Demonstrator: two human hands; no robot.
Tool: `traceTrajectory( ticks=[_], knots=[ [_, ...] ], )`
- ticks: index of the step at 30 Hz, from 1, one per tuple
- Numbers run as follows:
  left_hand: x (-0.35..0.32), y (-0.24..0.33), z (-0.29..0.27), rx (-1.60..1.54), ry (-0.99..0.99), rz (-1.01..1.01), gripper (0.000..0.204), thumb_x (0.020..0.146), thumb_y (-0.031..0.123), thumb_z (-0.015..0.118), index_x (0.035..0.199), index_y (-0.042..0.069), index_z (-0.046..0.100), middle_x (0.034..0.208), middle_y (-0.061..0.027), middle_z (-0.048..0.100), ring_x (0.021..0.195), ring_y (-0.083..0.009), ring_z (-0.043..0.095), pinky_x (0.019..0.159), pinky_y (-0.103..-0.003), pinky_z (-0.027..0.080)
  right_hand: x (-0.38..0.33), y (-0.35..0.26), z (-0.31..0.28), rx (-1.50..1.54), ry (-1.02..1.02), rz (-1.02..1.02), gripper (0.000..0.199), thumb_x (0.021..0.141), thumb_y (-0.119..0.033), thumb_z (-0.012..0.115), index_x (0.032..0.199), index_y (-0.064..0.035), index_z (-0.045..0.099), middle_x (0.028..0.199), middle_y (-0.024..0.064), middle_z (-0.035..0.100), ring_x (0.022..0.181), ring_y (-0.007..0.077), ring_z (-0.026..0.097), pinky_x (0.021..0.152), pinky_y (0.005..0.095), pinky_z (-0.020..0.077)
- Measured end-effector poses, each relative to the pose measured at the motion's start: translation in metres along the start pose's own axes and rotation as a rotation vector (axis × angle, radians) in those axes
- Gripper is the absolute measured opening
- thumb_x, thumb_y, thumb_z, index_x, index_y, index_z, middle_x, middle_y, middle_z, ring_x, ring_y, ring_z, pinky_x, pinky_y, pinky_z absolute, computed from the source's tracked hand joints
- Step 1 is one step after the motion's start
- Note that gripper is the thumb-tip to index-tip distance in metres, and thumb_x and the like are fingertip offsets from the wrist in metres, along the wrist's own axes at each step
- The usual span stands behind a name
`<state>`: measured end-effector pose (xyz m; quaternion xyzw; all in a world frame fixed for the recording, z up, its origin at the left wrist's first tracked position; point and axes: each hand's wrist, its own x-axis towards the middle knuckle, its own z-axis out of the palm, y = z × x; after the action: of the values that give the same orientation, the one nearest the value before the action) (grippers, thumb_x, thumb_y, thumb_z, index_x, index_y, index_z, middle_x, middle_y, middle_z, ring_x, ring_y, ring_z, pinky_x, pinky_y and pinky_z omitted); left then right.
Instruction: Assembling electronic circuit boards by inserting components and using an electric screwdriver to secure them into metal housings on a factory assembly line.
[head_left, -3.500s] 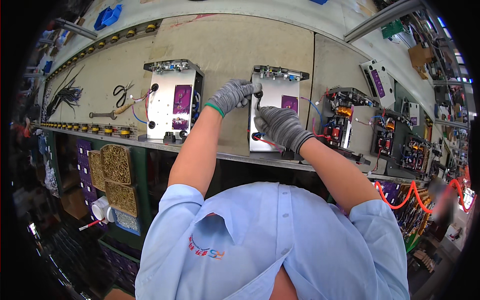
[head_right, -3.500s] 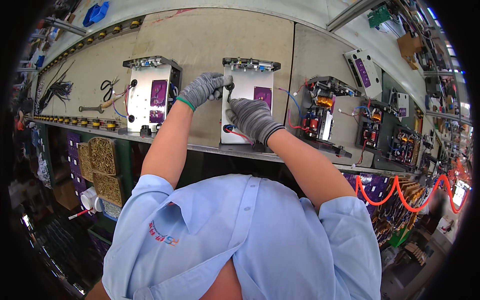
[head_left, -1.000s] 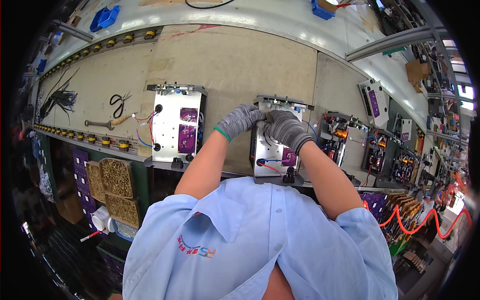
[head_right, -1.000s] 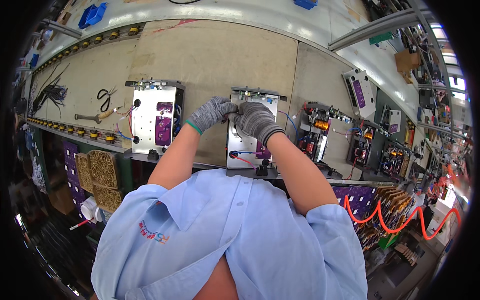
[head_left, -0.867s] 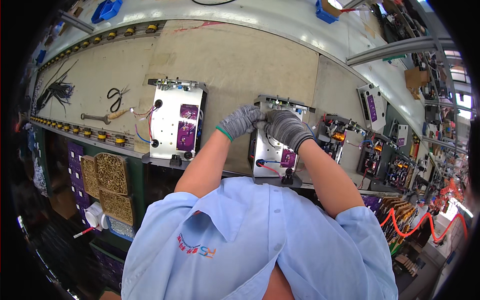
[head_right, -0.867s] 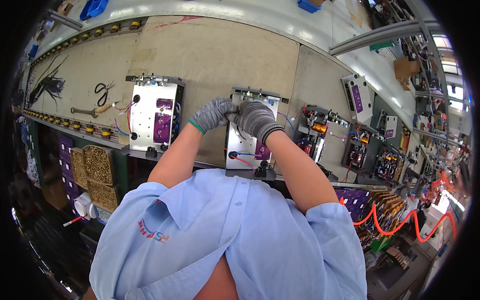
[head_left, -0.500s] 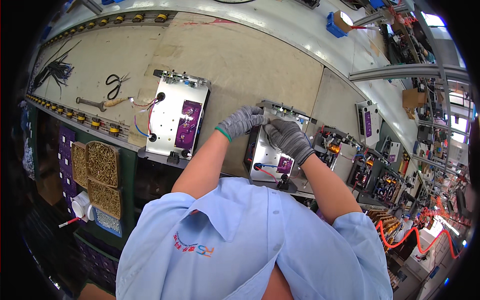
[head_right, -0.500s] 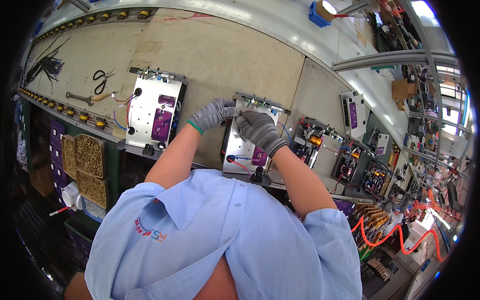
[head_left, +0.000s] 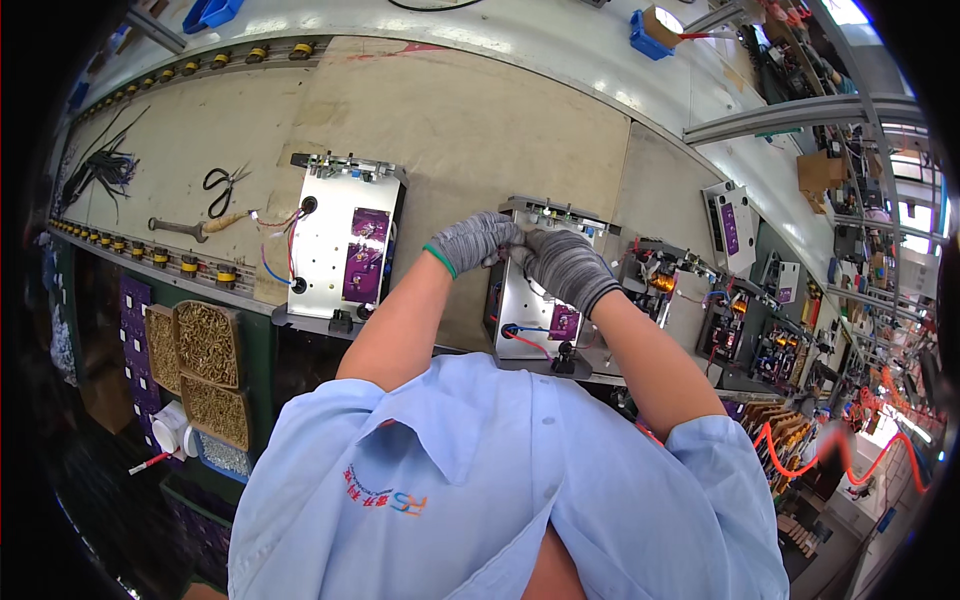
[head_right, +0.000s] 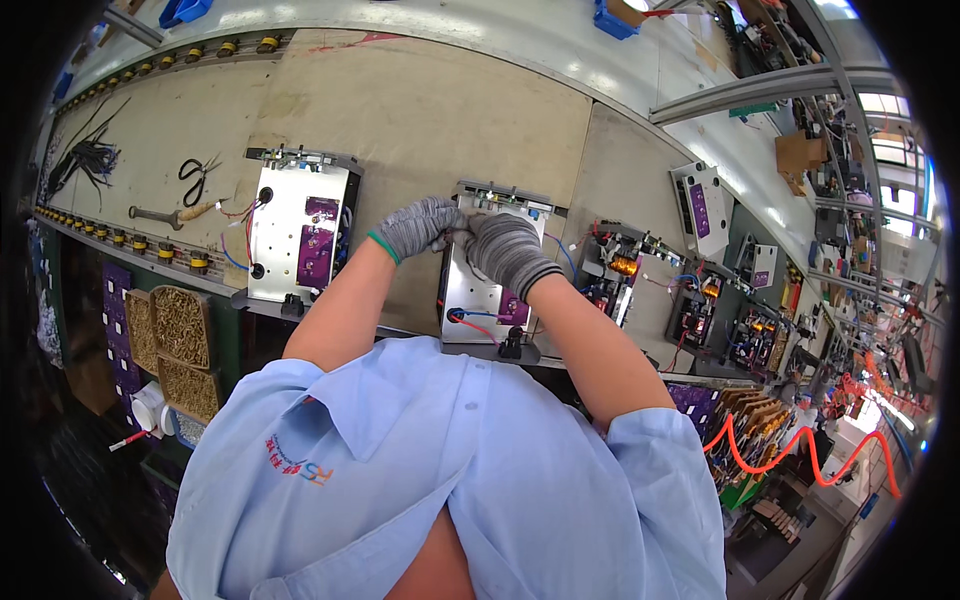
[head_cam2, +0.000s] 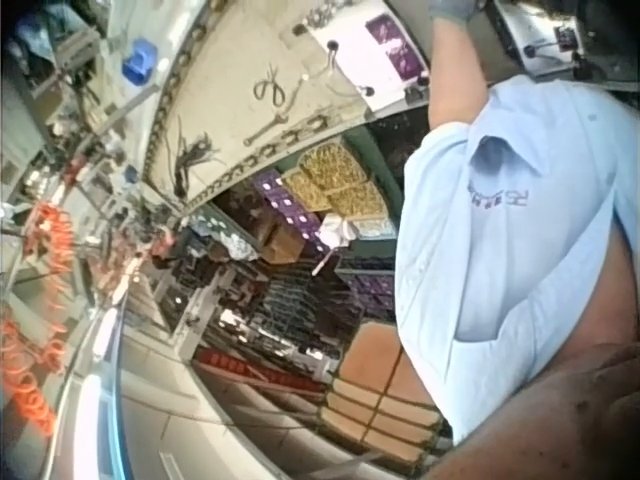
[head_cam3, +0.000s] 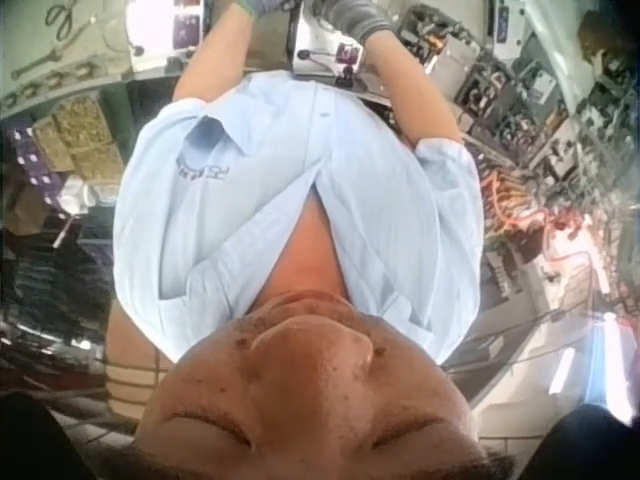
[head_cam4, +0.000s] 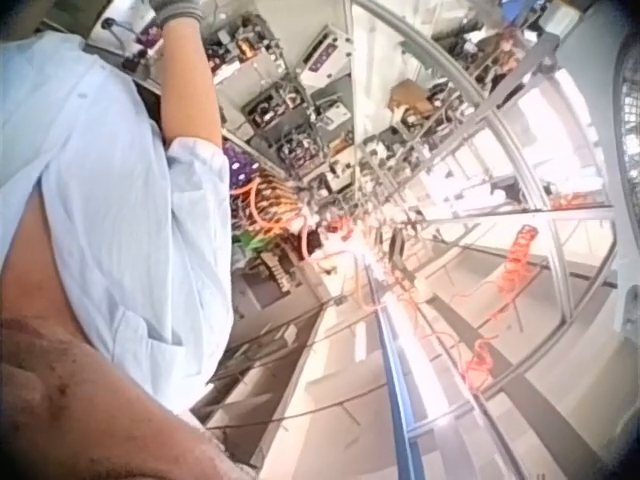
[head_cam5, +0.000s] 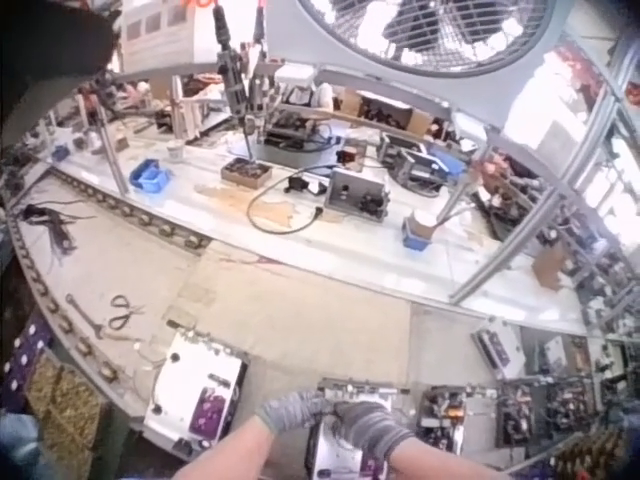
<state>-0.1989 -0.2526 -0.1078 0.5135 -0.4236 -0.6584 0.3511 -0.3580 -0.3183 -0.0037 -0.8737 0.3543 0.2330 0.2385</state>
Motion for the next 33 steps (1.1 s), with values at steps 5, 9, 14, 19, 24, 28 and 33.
traceTrajectory(
  ticks=[5, 9, 14, 19, 24, 28, 33],
  knots=[
    [-0.001, 0.012, -0.002, -0.122, 0.023, -0.148, 0.023, 0.091, 0.025, 0.058, 0.084, 0.005, 0.067, 0.065, -0.0059, 0.058, 0.052, -0.0156, 0.054, 0.05, -0.031, 0.044, 0.004, 0.022, 0.012, 0.664, -0.056, 0.094, 0.038, 0.096, -0.035, 0.059, 0.106, -0.0001, 0.069, 0.071, 0.0114, 0.064, 0.066, 0.0236, 0.059, 0.069, 0.0358, 0.0495],
    [-0.002, 0.025, -0.003, 0.134, 0.003, -0.126, 0.029, 0.092, 0.028, 0.056, 0.084, 0.003, 0.066, 0.065, -0.0071, 0.059, 0.055, -0.0177, 0.057, 0.055, -0.033, 0.047, 0.0, 0.009, 0.009, 0.292, 0.037, -0.004, 0.032, 0.094, -0.034, 0.058, 0.1, -0.0043, 0.069, 0.075, 0.0136, 0.067, 0.067, 0.0268, 0.063, 0.066, 0.0409, 0.05],
    [0.001, 0.025, 0.001, 0.309, -0.004, -0.107, 0.031, 0.094, 0.03, 0.056, 0.088, 0.002, 0.067, 0.069, -0.0088, 0.06, 0.058, -0.0187, 0.06, 0.057, -0.034, 0.05, -0.014, -0.009, 0.014, -0.128, 0.206, -0.017, 0.032, 0.092, -0.037, 0.053, 0.098, -0.0094, 0.067, 0.079, 0.0156, 0.069, 0.078, 0.0347, 0.068, 0.071, 0.0484, 0.0519],
    [-0.004, 0.003, -0.001, 0.083, -0.046, -0.051, 0.029, 0.093, 0.03, 0.057, 0.091, 0.003, 0.068, 0.067, -0.0083, 0.059, 0.056, -0.0168, 0.058, 0.053, -0.031, 0.048, -0.015, -0.013, 0.005, 0.013, 0.065, 0.078, 0.035, 0.092, -0.039, 0.055, 0.094, -0.007, 0.069, 0.086, 0.0182, 0.07, 0.082, 0.0341, 0.069, 0.076, 0.0455, 0.0528],
    [-0.001, -0.007, -0.001, -0.019, -0.037, -0.1, 0.029, 0.091, 0.032, 0.059, 0.086, 0.005, 0.066, 0.066, -0.0056, 0.059, 0.054, -0.0149, 0.056, 0.052, -0.029, 0.046, 0.001, 0.007, 0.008, 0.095, 0.01, -0.051, 0.038, 0.092, -0.039, 0.055, 0.096, -0.0036, 0.068, 0.085, 0.0207, 0.068, 0.085, 0.0372, 0.067, 0.078, 0.0463, 0.0513],
    [-0.003, 0.015, 0.0, -0.028, -0.024, -0.166, 0.029, 0.091, 0.032, 0.06, 0.081, 0.006, 0.065, 0.065, -0.0045, 0.06, 0.057, -0.0141, 0.058, 0.055, -0.029, 0.047, 0.005, 0.029, 0.034, 0.346, 0.164, -0.074, 0.035, 0.092, -0.036, 0.055, 0.097, -0.0045, 0.069, 0.086, 0.0225, 0.068, 0.085, 0.0389, 0.065, 0.078, 0.0457, 0.0504],
    [-0.002, 0.034, -0.001, 0.211, -0.024, -0.204, 0.03, 0.091, 0.034, 0.059, 0.08, 0.006, 0.065, 0.067, -0.0052, 0.062, 0.059, -0.0154, 0.059, 0.058, -0.03, 0.048, 0.003, 0.027, 0.039, 0.489, 0.184, 0.065, 0.031, 0.091, -0.032, 0.054, 0.096, -0.0061, 0.071, 0.089, 0.0202, 0.07, 0.085, 0.0358, 0.068, 0.078, 0.0434, 0.0521]
  ],
)
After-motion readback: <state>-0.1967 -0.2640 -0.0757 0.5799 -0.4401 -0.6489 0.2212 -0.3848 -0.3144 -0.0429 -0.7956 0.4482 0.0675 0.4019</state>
